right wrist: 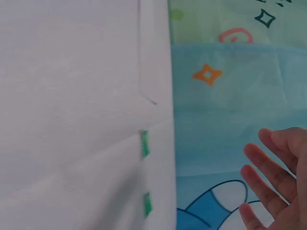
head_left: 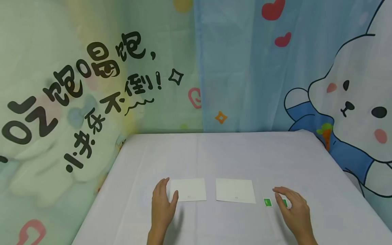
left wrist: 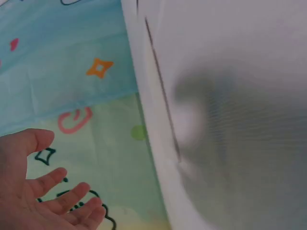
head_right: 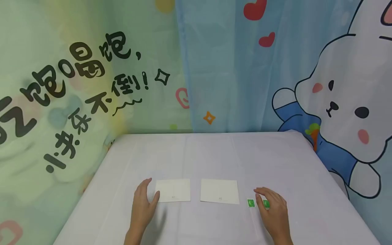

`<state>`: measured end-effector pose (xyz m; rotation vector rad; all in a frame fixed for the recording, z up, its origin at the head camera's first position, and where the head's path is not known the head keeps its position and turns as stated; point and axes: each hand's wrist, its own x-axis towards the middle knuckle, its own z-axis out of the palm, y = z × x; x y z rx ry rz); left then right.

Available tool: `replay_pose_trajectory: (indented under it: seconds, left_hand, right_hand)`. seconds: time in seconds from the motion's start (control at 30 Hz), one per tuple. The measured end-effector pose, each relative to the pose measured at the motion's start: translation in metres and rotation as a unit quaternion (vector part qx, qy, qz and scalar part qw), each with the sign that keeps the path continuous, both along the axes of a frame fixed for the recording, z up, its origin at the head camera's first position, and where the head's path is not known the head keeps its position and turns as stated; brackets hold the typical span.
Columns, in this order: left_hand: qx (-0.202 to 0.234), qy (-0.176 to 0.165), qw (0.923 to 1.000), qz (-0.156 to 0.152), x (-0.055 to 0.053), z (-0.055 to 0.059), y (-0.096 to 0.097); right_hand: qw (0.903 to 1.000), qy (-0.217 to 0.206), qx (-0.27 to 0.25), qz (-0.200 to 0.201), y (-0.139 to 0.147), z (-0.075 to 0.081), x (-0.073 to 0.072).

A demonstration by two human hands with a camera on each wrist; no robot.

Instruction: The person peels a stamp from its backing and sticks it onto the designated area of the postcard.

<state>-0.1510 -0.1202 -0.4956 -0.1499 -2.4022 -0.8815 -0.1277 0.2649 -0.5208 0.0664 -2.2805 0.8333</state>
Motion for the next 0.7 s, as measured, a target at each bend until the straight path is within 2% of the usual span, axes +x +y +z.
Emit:
replay_pose_trajectory:
  seconds: [0.07, 0.17, 0.27, 0.4, 0.53, 0.7]
  left_hand:
    - [0.02, -0.02, 0.9996, -0.003, 0.0, -0.005, 0.001]
    - [0.05, -0.052, 0.9974, -0.007, -0.001, -0.015, 0.0]
    - [0.088, -0.086, 0.9923, -0.017, -0.004, -0.026, -0.004]
    - [0.139, -0.118, 0.9824, -0.039, -0.011, -0.041, -0.011]
    - [0.153, -0.135, 0.9781, -0.042, -0.017, -0.055, -0.016]
    - [0.141, -0.145, 0.9782, -0.046, -0.021, -0.069, -0.017]
  right_hand:
    - [0.9999, -0.004, -0.01, -0.007, 0.005, -0.013, -0.002]
    - [0.9992, -0.026, -0.027, -0.016, 0.004, -0.014, 0.001]
    - [0.9972, -0.056, -0.045, -0.021, 0.0, -0.01, 0.005]
    - [0.9894, -0.119, -0.079, -0.026, 0.002, -0.021, 0.005]
    - [0.9757, -0.177, -0.126, -0.024, 0.007, -0.036, 0.005]
    - [0.9748, -0.18, -0.13, -0.02, 0.012, -0.047, 0.004]
